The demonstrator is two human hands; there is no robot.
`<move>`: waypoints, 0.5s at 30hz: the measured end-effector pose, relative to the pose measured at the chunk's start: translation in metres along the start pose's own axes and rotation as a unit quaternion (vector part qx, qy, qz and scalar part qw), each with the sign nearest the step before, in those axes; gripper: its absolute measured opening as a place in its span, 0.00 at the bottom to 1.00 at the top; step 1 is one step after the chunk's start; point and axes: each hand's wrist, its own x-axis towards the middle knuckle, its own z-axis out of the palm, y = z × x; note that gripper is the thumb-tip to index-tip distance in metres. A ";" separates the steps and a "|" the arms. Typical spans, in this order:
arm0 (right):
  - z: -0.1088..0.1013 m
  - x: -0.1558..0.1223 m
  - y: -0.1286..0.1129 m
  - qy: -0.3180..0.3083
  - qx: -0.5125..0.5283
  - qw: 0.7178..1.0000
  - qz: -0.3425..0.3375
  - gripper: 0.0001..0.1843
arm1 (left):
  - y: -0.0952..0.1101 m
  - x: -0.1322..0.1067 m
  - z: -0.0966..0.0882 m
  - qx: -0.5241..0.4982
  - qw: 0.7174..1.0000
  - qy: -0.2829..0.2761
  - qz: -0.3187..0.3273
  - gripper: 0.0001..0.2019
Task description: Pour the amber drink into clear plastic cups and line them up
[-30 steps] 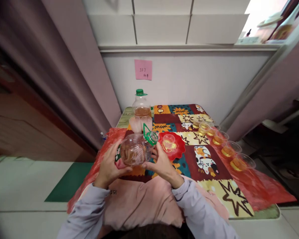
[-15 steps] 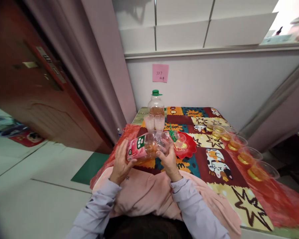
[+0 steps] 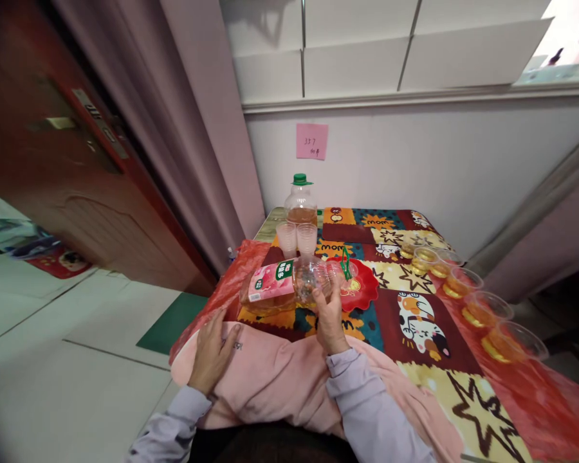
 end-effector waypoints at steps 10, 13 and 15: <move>0.011 0.014 -0.007 0.041 0.052 0.998 0.024 0.56 | 0.003 0.005 -0.002 0.049 0.999 -0.016 0.012 0.37; 0.012 0.019 -0.007 0.032 0.051 0.998 0.008 0.57 | 0.004 0.007 -0.003 0.054 0.998 -0.019 0.013 0.36; 0.012 0.021 -0.007 0.022 0.056 0.998 0.003 0.58 | 0.005 0.008 -0.004 0.054 0.998 -0.023 0.015 0.36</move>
